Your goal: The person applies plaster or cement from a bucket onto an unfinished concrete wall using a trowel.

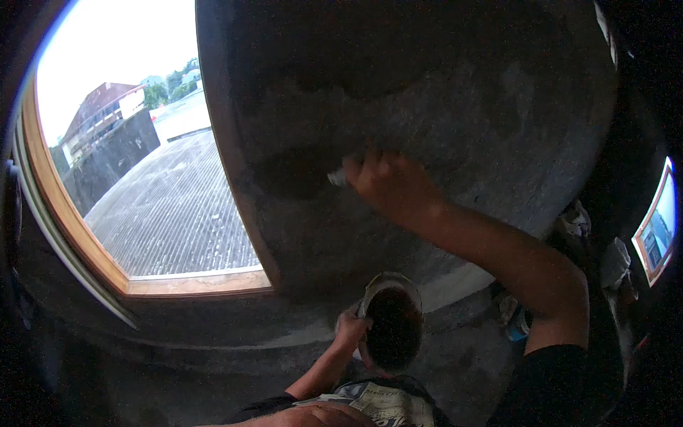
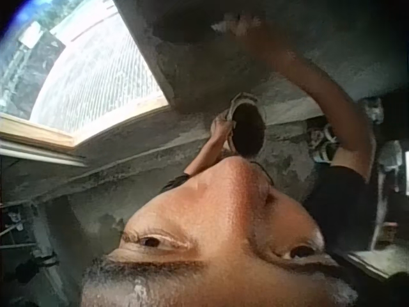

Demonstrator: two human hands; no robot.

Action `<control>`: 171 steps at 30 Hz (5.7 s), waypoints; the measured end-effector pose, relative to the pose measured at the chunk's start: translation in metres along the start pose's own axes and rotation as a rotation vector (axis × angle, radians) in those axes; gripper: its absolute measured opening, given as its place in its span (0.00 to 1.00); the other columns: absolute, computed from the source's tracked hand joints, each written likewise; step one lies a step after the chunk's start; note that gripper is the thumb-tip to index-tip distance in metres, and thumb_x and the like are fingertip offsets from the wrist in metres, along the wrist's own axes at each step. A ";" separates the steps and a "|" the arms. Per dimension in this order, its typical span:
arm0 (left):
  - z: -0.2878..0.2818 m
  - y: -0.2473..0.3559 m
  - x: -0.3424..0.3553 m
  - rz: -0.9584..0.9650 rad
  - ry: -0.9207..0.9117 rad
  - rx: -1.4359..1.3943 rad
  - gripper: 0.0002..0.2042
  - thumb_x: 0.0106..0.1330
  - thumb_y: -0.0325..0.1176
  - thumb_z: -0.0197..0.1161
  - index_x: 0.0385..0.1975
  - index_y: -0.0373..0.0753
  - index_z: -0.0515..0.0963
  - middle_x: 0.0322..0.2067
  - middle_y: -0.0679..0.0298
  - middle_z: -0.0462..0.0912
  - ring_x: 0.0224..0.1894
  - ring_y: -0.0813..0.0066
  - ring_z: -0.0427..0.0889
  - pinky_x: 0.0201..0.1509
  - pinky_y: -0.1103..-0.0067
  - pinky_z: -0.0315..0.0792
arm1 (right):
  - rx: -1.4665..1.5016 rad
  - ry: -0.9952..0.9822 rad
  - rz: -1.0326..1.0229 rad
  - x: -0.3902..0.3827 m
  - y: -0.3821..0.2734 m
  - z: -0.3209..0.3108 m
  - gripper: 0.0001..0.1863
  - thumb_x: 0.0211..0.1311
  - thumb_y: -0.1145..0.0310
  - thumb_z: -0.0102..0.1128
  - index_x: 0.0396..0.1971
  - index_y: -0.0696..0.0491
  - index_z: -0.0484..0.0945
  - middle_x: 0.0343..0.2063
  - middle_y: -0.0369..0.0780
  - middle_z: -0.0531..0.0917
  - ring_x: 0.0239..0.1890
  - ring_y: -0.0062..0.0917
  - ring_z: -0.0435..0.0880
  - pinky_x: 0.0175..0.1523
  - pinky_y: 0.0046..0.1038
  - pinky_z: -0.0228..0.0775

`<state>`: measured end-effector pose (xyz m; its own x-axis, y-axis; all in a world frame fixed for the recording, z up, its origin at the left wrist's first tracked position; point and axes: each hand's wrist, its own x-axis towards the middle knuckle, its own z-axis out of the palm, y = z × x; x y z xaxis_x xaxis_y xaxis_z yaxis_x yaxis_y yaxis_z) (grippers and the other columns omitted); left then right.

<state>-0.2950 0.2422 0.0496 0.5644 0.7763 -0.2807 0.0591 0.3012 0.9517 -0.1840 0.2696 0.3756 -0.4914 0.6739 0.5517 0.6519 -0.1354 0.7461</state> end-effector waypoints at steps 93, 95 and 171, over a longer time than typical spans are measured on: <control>0.397 -0.041 -0.097 -0.282 -0.821 -0.105 0.26 0.51 0.30 0.68 0.52 0.35 0.69 0.44 0.59 0.77 0.44 0.68 0.77 0.50 0.72 0.71 | 1.697 1.007 2.567 -0.749 -0.128 -0.243 0.23 0.64 0.56 0.49 0.50 0.59 0.69 0.46 0.45 0.76 0.48 0.36 0.75 0.49 0.36 0.69; 0.401 -0.044 -0.102 -0.283 -0.818 -0.107 0.27 0.52 0.29 0.68 0.53 0.35 0.68 0.45 0.58 0.77 0.45 0.68 0.77 0.50 0.72 0.70 | 1.677 0.969 2.599 -0.752 -0.127 -0.245 0.24 0.63 0.56 0.50 0.51 0.59 0.68 0.47 0.45 0.75 0.49 0.37 0.74 0.49 0.36 0.69; 0.364 -0.030 -0.158 0.755 -0.872 0.597 0.27 0.39 0.16 0.48 0.46 0.34 0.74 0.48 0.56 0.76 0.62 0.58 0.62 0.67 0.66 0.46 | 1.619 -0.458 1.574 -0.645 -0.066 -0.221 0.22 0.45 0.73 0.62 0.44 0.60 0.74 0.36 0.45 0.80 0.40 0.29 0.79 0.45 0.29 0.70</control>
<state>-0.0860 -0.0908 0.1106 0.9520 -0.0366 0.3039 -0.2783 -0.5165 0.8098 -0.0375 -0.3172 0.0531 0.6508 0.7566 -0.0634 0.1416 -0.2029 -0.9689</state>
